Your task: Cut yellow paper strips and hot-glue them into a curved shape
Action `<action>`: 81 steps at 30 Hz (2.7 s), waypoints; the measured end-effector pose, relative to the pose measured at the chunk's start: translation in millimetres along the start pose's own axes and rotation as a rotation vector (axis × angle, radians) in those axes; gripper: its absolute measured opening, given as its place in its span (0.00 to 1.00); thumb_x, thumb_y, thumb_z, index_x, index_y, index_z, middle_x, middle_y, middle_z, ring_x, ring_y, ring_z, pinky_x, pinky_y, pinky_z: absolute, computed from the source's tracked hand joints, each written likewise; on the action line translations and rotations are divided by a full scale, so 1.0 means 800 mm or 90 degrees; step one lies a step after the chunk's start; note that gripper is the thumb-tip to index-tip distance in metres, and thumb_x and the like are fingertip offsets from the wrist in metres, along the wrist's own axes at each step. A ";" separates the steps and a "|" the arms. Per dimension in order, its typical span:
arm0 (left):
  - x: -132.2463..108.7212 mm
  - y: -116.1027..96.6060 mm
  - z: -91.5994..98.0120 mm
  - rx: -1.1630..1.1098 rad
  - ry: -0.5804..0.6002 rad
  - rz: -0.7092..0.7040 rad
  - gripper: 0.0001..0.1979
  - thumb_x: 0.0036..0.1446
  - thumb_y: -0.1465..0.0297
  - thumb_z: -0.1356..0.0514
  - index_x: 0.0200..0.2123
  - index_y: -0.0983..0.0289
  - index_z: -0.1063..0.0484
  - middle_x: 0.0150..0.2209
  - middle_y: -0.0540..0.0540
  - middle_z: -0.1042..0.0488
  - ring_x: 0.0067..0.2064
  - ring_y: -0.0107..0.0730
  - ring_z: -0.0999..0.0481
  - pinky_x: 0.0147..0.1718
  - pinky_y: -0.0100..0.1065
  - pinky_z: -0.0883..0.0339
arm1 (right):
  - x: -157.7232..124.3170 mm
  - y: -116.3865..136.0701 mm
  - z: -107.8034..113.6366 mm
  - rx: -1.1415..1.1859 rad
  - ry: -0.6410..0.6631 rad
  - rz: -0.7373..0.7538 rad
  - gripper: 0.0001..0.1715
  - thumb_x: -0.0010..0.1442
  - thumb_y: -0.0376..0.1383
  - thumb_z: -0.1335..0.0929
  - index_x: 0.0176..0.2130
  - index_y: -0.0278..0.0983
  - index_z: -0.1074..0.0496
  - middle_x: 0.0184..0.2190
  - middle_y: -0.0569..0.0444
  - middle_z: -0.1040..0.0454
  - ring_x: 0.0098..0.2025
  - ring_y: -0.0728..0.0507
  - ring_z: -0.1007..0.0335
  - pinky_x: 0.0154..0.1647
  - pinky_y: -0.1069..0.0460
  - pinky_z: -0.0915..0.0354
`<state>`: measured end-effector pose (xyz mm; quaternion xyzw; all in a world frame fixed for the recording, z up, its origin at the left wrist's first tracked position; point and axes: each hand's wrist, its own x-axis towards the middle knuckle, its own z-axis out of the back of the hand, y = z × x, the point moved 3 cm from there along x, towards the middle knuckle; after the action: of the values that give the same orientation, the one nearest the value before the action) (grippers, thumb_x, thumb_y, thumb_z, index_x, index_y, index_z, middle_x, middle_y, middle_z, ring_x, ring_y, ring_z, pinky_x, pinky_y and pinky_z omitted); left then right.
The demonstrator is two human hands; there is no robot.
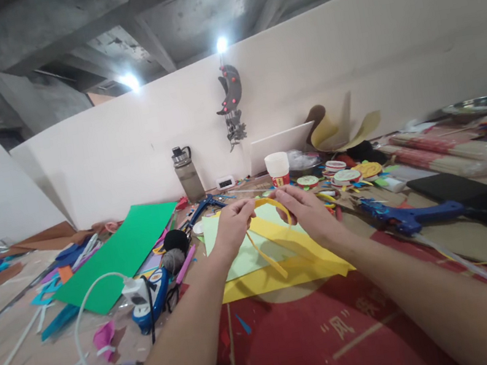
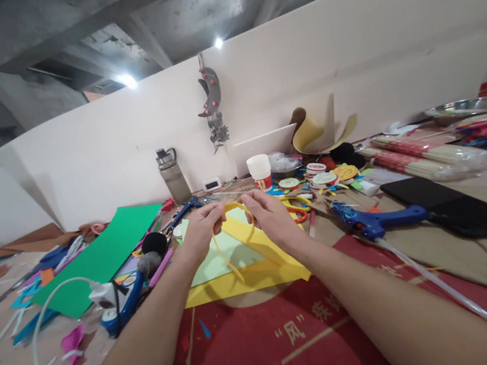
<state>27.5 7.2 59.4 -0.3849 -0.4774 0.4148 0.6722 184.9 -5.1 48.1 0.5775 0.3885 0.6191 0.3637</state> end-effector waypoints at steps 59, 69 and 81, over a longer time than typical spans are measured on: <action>0.012 0.055 0.027 -0.022 0.064 0.270 0.13 0.48 0.63 0.38 0.30 0.69 0.27 0.27 0.60 0.22 0.16 0.19 0.38 0.14 0.24 0.50 | 0.012 -0.042 0.021 -0.170 -0.091 -0.132 0.11 0.50 0.42 0.31 0.25 0.38 0.35 0.18 0.60 0.34 0.18 0.52 0.41 0.16 0.57 0.45; 0.014 0.063 0.034 -0.031 0.051 0.324 0.10 0.47 0.67 0.37 0.28 0.69 0.27 0.25 0.61 0.22 0.15 0.19 0.38 0.13 0.25 0.54 | 0.017 -0.046 0.018 0.018 -0.064 -0.199 0.11 0.47 0.40 0.29 0.23 0.37 0.32 0.21 0.55 0.30 0.21 0.51 0.38 0.22 0.55 0.39; 0.012 0.060 0.033 0.019 0.082 0.309 0.13 0.46 0.63 0.37 0.28 0.69 0.25 0.27 0.60 0.22 0.17 0.21 0.37 0.15 0.25 0.51 | 0.017 -0.043 0.014 0.136 -0.036 -0.232 0.12 0.43 0.39 0.26 0.24 0.37 0.31 0.24 0.54 0.29 0.23 0.51 0.37 0.25 0.53 0.36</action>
<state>-4.8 36.8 25.3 -0.5042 -0.3207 0.5456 0.5876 195.6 22.7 23.2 0.5503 0.5394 0.4821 0.4170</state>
